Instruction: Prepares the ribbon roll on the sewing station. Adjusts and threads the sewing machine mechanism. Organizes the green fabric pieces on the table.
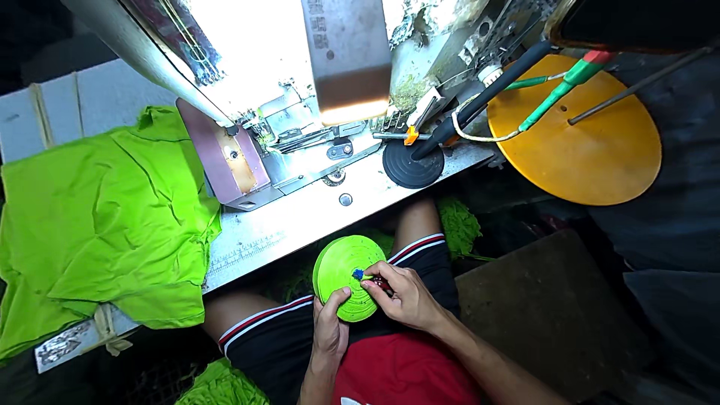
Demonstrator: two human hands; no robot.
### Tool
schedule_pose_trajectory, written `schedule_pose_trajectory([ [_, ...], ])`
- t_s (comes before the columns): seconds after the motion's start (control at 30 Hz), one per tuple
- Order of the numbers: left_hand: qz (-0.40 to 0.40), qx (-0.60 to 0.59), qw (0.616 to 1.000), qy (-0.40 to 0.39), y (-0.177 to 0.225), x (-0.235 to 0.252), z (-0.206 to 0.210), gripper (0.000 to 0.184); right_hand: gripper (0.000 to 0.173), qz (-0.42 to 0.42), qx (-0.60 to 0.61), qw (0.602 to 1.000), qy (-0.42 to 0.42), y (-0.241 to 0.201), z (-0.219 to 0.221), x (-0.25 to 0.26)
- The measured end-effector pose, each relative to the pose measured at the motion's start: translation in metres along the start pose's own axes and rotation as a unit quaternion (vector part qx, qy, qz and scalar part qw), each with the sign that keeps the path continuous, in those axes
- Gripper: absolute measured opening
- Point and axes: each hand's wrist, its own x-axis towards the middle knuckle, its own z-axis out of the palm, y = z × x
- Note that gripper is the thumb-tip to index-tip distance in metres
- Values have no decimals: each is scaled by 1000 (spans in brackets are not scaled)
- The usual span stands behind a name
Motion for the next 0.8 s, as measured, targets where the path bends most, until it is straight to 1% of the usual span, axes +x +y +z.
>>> schedule_pose_trajectory([
  [0.07, -2, -7, 1000, 7, -1, 1, 0, 47, 31, 25, 34, 999, 3, 2, -2, -2],
  [0.17, 0, -14, 1000, 20, 1, 1, -2, 46, 30, 65, 105, 990, 70, 5, -6, -5],
  [0.23, 3, -19, 1000, 23, 3, 2, -4, 46, 30, 105, 119, 981, 113, 9, -9, -7],
  [0.27, 7, -20, 999, 24, 4, 2, -5, 47, 35, 123, 103, 979, 125, 10, -11, -8],
  [0.3, 10, -20, 999, 25, 6, 2, -6, 46, 46, 138, 71, 980, 124, 11, -13, -10],
  [0.33, 13, -17, 999, 26, 7, 2, -7, 45, 61, 146, 32, 982, 112, 11, -15, -12],
  [0.37, 16, -13, 999, 26, 9, 3, -8, 45, 71, 145, -2, 984, 101, 9, -16, -14],
  [0.4, 20, -10, 999, 26, 10, 3, -8, 46, 71, 132, -24, 986, 99, 5, -14, -15],
  [0.43, 24, -4, 999, 26, 10, 3, -8, 47, 60, 107, -27, 989, 103, -1, -11, -15],
  [0.5, 32, 14, 999, 21, 9, 3, -8, 50, 29, 41, -1, 995, 89, -10, -3, -12],
  [0.53, 35, 26, 999, 19, 8, 3, -7, 51, 21, 14, 8, 997, 75, -13, 1, -8],
  [0.6, 41, 49, 998, 19, 7, 2, -5, 51, 18, -9, -3, 999, 53, -18, 10, 1],
  [0.7, 50, 62, 997, 19, 6, -1, -5, 51, 19, -4, -24, 999, 29, -17, 15, 8],
  [0.8, 44, 44, 998, 26, 8, -1, -8, 48, 18, 33, 52, 997, 42, -13, 6, 6],
])
